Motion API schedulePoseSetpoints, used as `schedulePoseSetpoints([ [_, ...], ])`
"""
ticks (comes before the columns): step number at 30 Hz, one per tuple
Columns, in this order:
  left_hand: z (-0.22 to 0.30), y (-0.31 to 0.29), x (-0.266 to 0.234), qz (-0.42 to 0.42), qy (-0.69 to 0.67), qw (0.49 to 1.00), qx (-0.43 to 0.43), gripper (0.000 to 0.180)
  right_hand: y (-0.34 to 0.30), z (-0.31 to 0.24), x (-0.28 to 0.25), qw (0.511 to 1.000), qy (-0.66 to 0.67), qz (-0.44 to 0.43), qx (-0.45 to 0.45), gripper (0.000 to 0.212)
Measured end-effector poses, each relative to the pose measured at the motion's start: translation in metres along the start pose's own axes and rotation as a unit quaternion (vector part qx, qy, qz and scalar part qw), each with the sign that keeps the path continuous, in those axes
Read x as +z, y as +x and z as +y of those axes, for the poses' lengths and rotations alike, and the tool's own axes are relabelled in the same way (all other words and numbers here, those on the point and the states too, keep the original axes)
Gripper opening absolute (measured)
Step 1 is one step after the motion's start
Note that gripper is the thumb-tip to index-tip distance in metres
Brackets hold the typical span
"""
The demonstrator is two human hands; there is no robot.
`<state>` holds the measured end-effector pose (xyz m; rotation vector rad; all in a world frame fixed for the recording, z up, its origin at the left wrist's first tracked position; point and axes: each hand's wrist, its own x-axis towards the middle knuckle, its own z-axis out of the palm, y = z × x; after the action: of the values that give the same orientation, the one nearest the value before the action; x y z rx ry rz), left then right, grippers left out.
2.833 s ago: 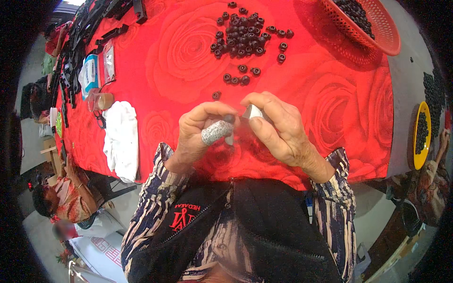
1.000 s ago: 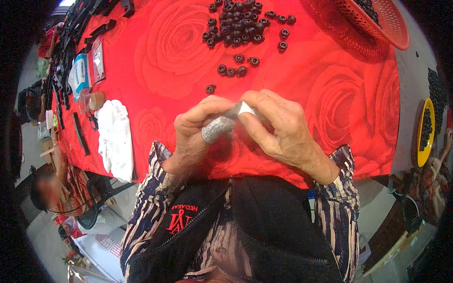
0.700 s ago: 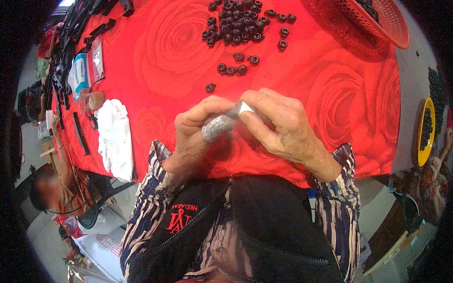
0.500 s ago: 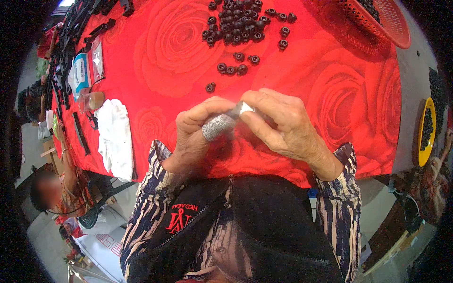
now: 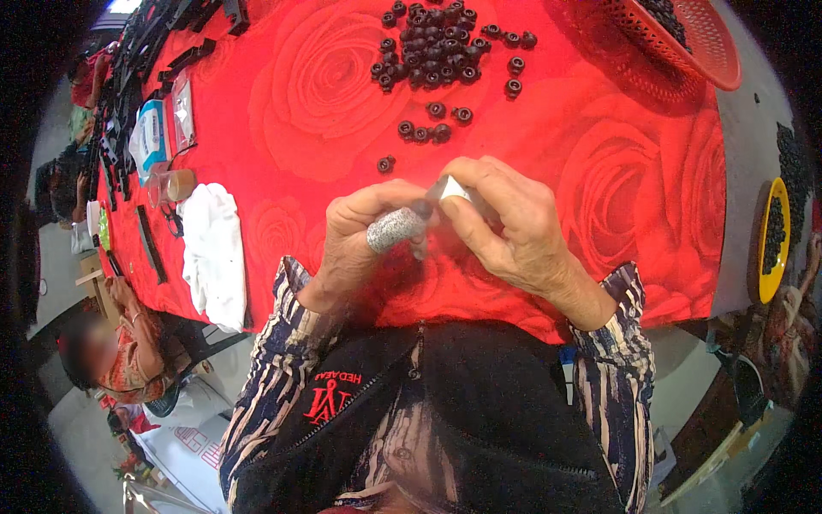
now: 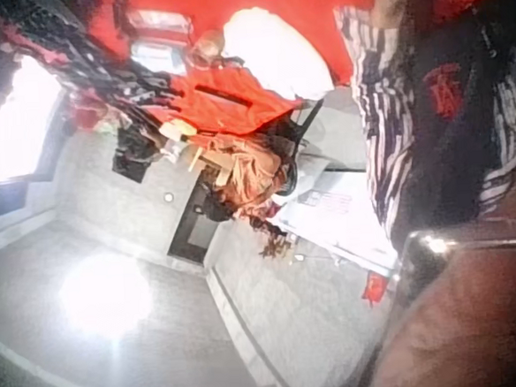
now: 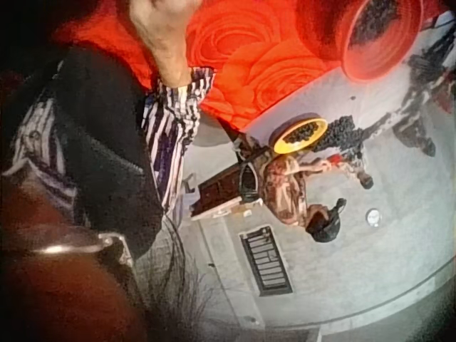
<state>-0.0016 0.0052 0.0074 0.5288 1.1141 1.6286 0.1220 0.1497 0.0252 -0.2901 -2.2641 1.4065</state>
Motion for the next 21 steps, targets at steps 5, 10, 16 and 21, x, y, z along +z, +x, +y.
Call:
schedulePoseSetpoints([
  [5, -0.0019, 0.0019, 0.0003, 0.003, 0.057, 0.998, 0.037, 0.021, -0.0023, 0.0063, 0.0003, 0.998, -0.035, -0.017, -0.04, 0.017],
  [10, -0.0011, 0.0013, 0.0011, 0.011, 0.105, 0.992, 0.065, 0.021, 0.0011, 0.0004, 0.0006, 1.0, -0.018, -0.022, 0.009, 0.017],
  [16, -0.0012, 0.0012, 0.0008, 0.004, 0.122, 0.99, 0.07, 0.021, 0.0006, -0.0004, -0.0011, 0.999, -0.012, -0.037, 0.013, 0.017],
  [21, -0.0037, 0.0014, 0.0004, 0.003, 0.127, 0.988, 0.082, 0.02, 0.0011, -0.0016, -0.0038, 0.998, -0.025, -0.048, 0.018, 0.018],
])
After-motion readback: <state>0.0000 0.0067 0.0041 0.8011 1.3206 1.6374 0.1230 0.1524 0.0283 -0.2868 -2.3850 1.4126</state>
